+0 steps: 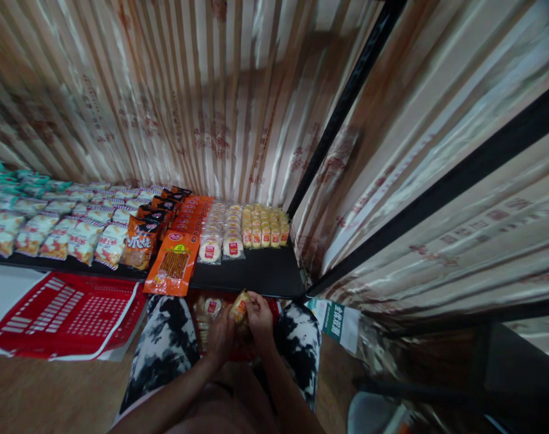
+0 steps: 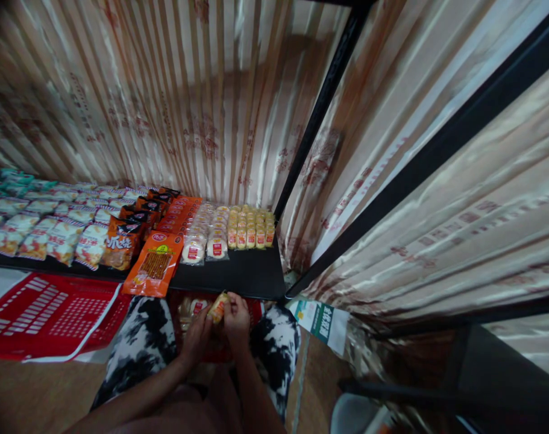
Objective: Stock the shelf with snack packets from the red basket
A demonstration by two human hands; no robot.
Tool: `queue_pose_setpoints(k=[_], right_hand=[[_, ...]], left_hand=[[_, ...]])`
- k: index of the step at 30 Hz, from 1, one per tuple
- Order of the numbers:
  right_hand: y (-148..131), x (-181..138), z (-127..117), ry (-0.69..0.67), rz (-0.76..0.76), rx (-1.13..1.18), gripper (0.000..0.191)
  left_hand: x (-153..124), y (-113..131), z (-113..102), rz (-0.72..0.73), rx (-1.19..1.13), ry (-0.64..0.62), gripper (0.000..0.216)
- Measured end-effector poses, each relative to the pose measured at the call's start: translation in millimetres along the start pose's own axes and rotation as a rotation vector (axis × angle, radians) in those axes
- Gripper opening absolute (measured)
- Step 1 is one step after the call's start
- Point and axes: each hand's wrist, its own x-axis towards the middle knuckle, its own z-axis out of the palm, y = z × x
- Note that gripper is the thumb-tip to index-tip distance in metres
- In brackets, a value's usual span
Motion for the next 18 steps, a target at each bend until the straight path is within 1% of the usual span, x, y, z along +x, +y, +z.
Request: queue_pose_setpoints(k=[3, 8, 11, 16, 18], right_hand=[[-2, 1, 0, 0.015, 0.005, 0.007, 0.029], [-7, 0, -1, 0.035, 0.048, 0.057, 0.040], [-10, -1, -1, 0.028, 0.075, 0.116, 0.044], [-13, 1, 0, 0.008, 0.124, 0.207, 0.047], [-13, 1, 0, -0.007, 0.129, 0.239, 0.048]], left_hand=[[0, -2, 2, 0.019, -0.035, 0.022, 0.044], [1, 4, 2, 0.052, -0.060, 0.022, 0.044], [3, 7, 2, 0.060, -0.076, 0.041, 0.043], [4, 7, 2, 0.179, -0.070, 0.083, 0.039], [4, 8, 2, 0.163, -0.080, 0.095, 0.038]])
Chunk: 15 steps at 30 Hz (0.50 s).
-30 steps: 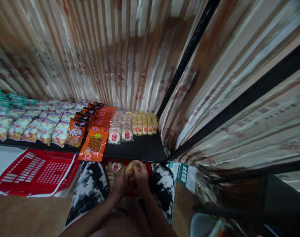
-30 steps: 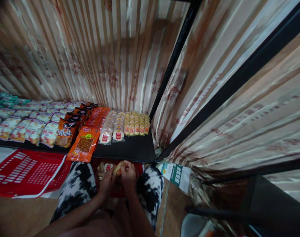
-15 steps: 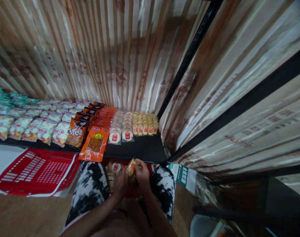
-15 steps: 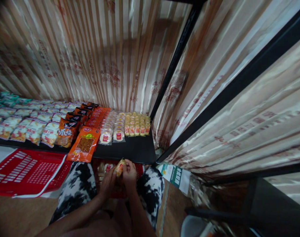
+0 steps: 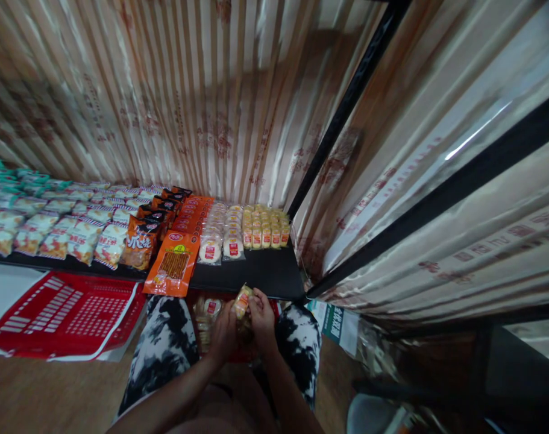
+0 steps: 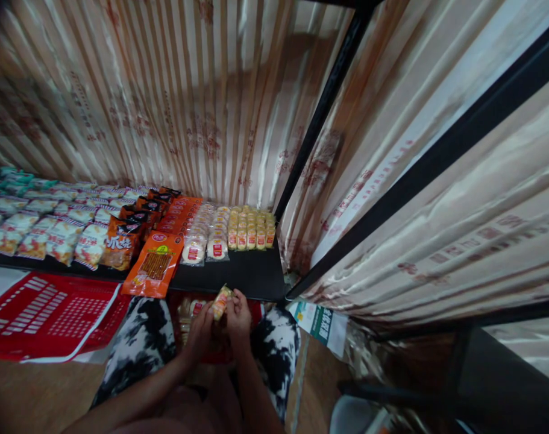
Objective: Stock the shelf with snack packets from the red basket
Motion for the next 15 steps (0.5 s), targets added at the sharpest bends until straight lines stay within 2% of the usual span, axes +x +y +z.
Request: queue_pose_setpoints(k=[8, 15], right_hand=[[0, 4, 1, -0.042, 0.099, 0.130, 0.050], [-2, 5, -2, -0.035, 0.104, 0.112, 0.054]], left_hand=[[8, 16, -7, -0.194, -0.120, -0.001, 0.042], [12, 27, -12, -0.258, -0.234, 0.008, 0.037]])
